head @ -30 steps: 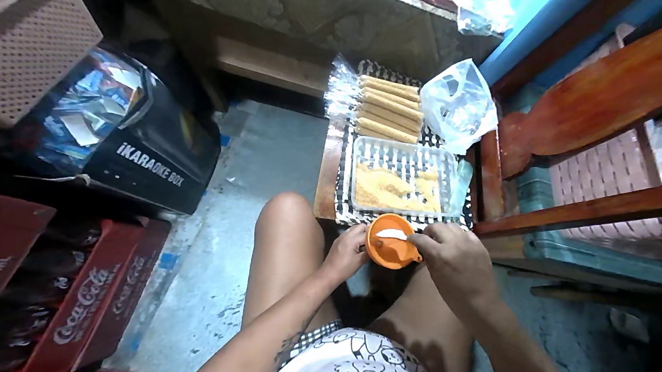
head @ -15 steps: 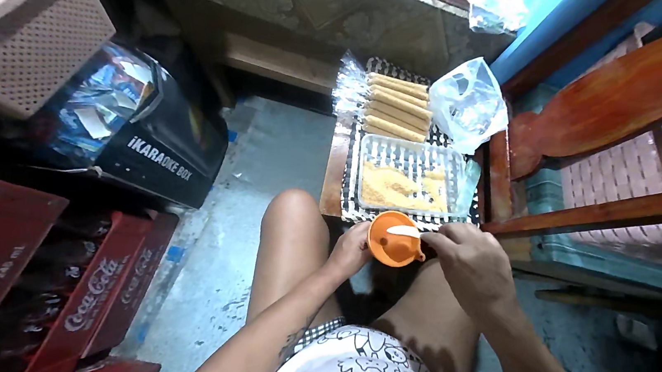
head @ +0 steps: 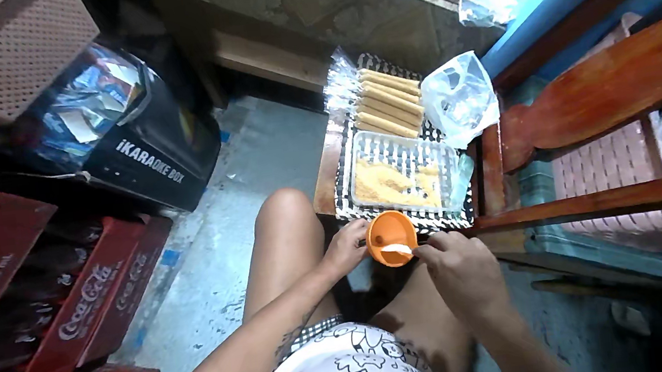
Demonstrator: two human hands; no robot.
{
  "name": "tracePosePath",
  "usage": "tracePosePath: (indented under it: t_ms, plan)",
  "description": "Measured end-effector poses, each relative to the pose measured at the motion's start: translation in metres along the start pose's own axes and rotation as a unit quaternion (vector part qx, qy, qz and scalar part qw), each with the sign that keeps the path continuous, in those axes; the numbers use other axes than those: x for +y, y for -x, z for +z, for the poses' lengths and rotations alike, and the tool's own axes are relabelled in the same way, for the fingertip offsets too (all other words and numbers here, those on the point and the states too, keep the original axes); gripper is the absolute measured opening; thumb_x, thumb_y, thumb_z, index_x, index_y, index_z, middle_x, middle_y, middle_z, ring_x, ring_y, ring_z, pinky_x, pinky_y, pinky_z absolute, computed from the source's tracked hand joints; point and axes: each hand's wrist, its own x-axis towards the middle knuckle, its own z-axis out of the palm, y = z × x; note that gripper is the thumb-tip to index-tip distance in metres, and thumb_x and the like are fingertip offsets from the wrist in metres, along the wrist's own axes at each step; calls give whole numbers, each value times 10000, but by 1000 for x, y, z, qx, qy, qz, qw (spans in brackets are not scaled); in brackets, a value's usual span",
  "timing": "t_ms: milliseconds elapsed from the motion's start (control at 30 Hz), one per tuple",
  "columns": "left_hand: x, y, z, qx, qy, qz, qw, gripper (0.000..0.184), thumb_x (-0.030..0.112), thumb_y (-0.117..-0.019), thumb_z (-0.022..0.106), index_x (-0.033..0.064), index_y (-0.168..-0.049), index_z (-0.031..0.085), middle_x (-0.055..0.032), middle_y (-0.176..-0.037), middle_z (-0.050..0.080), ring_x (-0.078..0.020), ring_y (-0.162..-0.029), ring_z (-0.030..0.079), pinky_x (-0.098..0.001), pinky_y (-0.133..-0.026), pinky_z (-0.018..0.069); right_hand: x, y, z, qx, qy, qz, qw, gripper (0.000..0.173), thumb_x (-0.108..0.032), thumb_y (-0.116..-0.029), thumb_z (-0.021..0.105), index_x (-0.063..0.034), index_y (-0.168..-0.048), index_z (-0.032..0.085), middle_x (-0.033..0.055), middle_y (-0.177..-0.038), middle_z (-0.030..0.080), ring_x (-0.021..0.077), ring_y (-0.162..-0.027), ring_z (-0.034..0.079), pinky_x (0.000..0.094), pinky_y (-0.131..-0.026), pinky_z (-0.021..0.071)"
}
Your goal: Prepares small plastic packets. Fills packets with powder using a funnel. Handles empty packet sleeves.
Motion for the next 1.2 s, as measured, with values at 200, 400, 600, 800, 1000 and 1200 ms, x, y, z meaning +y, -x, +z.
tracePosePath:
  t_ms: [200,400,600,800,1000,1200]
  plan:
    - [-2,1,0,6,1,4,1000,177,84,-935,658,-35,-1018,759,-172,-1050,711,-278,-1053,667,-459,-971,510,2,0,-2,37,-3,3,999,162,59,-849,700,-72,-887,788,137,-836,721,337,-795,713,478,-618,526]
    - [0,1,0,-1,3,6,1000,173,80,-934,656,-31,-1015,761,-167,-1054,715,-274,-1054,667,-457,-971,511,-6,-1,3,-12,1,31,999,163,72,-862,679,-31,-927,786,170,-847,712,356,-805,718,493,-637,555]
    - [0,1,-2,1,14,-12,1000,186,97,-929,673,-43,-1021,753,-176,-1056,707,-271,-1056,663,-459,-971,509,-16,3,-12,58,-26,10,998,168,42,-848,681,-53,-925,796,135,-815,717,303,-728,722,431,-598,585]
    - [0,2,0,14,7,15,1000,181,87,-930,652,-55,-984,750,-190,-1030,711,-284,-1045,675,-456,-963,517,-16,-5,5,31,-6,43,999,139,76,-853,680,-4,-906,779,168,-817,712,343,-745,723,458,-583,573]
    - [6,1,-1,20,1,6,1000,204,79,-928,649,-81,-1023,732,-219,-1067,713,-323,-1086,673,-485,-992,506,-19,-7,5,60,-18,21,998,140,59,-837,694,-27,-905,782,149,-795,707,318,-717,720,429,-559,564]
    - [5,2,-1,33,0,19,999,170,63,-917,656,-67,-989,739,-203,-1039,714,-298,-1048,681,-465,-964,521,-4,-10,6,81,-7,38,996,161,59,-866,687,-57,-917,786,140,-816,700,331,-771,705,447,-613,562]
